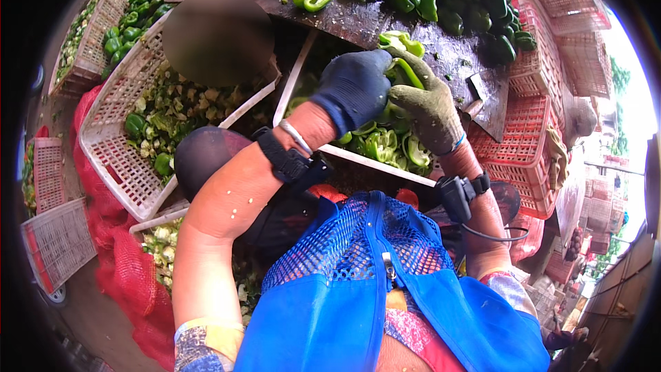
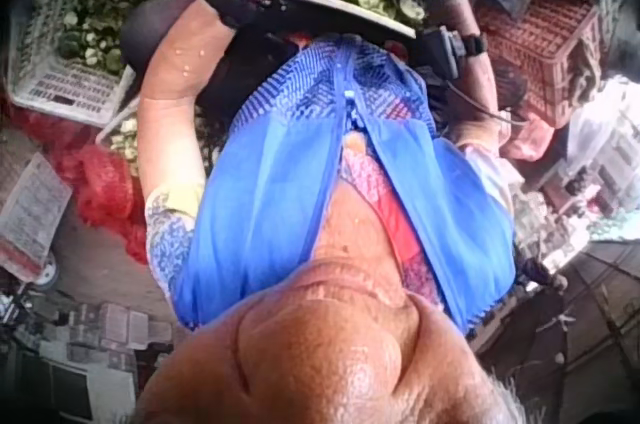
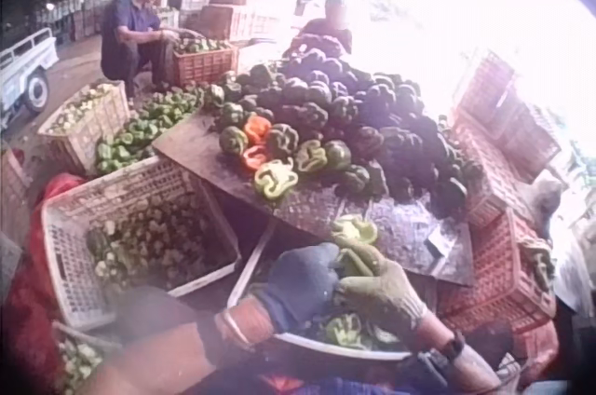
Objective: Cutting and deseeding green bell peppers for processing at a large scale.
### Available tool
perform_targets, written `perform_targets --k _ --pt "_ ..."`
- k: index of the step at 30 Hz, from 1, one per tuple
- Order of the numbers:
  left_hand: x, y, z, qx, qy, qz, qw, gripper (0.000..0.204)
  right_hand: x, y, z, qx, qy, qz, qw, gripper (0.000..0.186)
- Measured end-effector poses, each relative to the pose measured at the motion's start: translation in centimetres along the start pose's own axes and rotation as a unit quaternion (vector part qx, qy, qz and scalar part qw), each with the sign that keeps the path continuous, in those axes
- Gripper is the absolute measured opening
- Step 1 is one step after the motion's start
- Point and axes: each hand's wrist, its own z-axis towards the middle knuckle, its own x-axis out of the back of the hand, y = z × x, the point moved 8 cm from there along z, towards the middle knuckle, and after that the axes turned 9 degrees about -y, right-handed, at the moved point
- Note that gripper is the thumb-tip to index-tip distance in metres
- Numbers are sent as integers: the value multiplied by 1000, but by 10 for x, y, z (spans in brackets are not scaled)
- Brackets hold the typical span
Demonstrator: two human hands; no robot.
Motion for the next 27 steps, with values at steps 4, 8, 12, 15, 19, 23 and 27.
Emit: perform_targets --k 4,8,12,15,19,23,27 --pt "5 7 2 -24 -91 -77 993 17 21 -10 -3 173 -30 -187 967 46" --pt "9 -5 1 57 -182 -260 947 15 4 -11 -15 270 -47 -178 945 22" --pt "6 -8 -14 159 -179 -459 855 17 3 24 -11 62 -83 172 980 54" --pt "57 -29 -18 174 45 -482 858 20 18 31 -8 -98 -141 54 984 57" --pt "197 -71 -42 217 276 248 903 34 77 11 3 85 56 -363 926 63" --pt "109 -62 6 212 184 114 953 29 121 41 68 -73 169 -248 951 61" --pt "-33 -77 31 206 15 -118 971 41 110 86 98 -70 159 -150 973 58"
